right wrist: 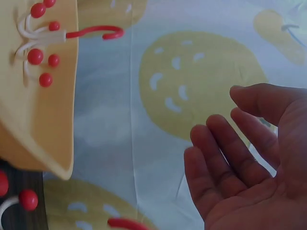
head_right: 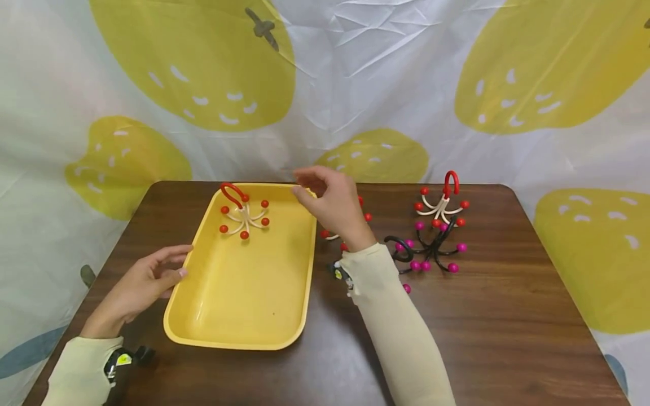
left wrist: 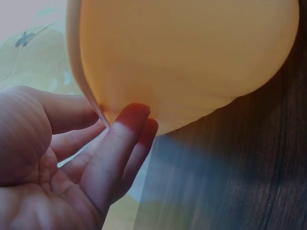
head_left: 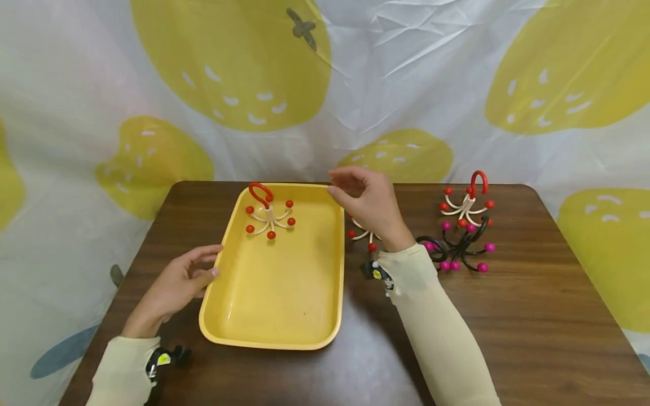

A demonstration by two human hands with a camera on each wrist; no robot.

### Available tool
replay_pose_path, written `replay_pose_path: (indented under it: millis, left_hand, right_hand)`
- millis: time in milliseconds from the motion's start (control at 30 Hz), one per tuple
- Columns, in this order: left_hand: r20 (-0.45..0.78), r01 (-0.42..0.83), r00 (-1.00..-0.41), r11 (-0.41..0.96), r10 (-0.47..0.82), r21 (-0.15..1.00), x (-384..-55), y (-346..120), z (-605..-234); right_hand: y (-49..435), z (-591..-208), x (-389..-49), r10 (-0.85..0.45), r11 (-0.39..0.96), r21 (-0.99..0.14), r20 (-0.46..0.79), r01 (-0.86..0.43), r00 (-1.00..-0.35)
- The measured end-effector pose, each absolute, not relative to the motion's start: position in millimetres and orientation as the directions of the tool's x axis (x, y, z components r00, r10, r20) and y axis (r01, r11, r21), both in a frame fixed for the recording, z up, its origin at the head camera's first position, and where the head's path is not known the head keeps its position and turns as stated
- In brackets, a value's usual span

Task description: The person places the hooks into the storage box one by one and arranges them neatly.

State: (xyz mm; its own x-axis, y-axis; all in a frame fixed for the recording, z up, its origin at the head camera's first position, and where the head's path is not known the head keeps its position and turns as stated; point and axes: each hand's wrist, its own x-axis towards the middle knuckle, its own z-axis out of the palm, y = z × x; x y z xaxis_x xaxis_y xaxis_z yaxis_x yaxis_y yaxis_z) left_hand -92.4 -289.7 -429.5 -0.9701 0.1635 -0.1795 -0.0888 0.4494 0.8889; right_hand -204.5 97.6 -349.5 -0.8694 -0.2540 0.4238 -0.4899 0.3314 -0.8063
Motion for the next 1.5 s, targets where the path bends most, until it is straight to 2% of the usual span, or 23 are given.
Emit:
replay_pose_path:
  millis: [200,433,600,1067,1500]
  left_hand:
    - [-0.176,-0.087,-0.972,0.459,0.157,0.884,-93,-291,-429]
    - [-0.190,-0.100,-0.970,0.461,0.154,0.882,-92,-291,-431]
    - [-0.188,-0.097,-0.970,0.464,0.154,0.880,-92,-290,-430]
    - [-0.193,-0.103,-0.970,0.469,0.147,0.877,-93,-291,-433]
    - [-0.192,-0.100,-0.969,0.464,0.156,0.880,-93,-292,-432]
  right_hand:
    - [113,-356,-202,-0.173,0.370,-0.801,0.439,-0.471,-0.882]
    - [129,-359,-199,-0.072,0.477,-0.777,0.430,-0.410,-0.900]
    - [139,-362,-198,-0.034,0.520,-0.782,0.382,-0.342,-0.924]
    - [154,-365,-200,-0.076,0.648,-0.733,0.207,-0.206,-0.975]
    - [160,-365,-202,-0.107,0.680,-0.718,0.104,-0.149,-0.989]
